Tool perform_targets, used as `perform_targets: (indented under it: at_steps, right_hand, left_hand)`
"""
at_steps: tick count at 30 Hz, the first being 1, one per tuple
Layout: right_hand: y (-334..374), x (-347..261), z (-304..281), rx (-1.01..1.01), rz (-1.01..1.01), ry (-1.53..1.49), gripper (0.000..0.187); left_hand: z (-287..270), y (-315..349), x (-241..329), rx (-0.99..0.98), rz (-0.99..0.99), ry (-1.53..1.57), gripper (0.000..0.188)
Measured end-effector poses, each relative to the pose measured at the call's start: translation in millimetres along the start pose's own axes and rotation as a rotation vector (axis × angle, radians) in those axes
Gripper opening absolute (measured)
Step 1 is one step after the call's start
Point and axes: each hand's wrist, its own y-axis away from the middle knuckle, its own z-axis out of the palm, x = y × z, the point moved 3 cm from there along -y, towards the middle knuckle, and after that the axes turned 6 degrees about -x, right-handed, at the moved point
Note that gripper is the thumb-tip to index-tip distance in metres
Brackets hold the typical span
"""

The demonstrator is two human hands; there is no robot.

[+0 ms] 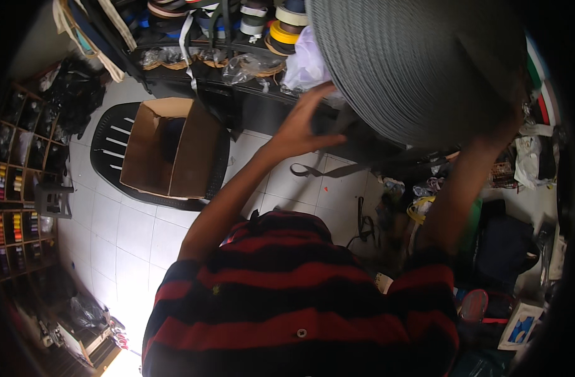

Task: The person picks up and moves rolls of ribbon and webbing from a shelf and a box, handling the material ends by hand to check and secure them.

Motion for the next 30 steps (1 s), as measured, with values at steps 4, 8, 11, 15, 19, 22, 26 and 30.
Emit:
perform_targets:
  at_steps: [4,8,11,15,19,22,26,30]
  right_hand:
    - [-8,4,-7,-0.023,0.006,-0.047,0.04]
    - [-16,3,-22,0.11,0.105,-0.183,0.04]
    - [-10,-4,-25,0.055,0.138,-0.242,0.039]
    - [-7,-1,-33,-0.055,0.174,-0.399,0.033]
    - [-5,0,-43,-0.097,0.138,-0.359,0.034]
    - [-8,-1,-48,0.05,0.233,-0.339,0.034]
    - [1,-13,-52,0.314,0.363,-0.283,0.034]
    - [-6,-11,-83,0.336,0.361,-0.394,0.036]
  left_hand:
    - [70,-43,4,-0.25,-0.023,0.049,0.065]
    - [114,-60,12,-0.227,-0.01,0.025,0.05]
    - [133,-59,1,-0.151,0.002,0.073,0.042]
    - [128,-49,16,-0.209,-0.033,0.103,0.035]
    - [127,-43,34,-0.204,0.019,0.191,0.027]
    - [119,-32,19,-0.129,-0.162,0.306,0.023]
    - [63,-7,-4,0.205,-0.237,0.171,0.033]
    - [16,35,-40,0.243,-0.411,0.224,0.038]
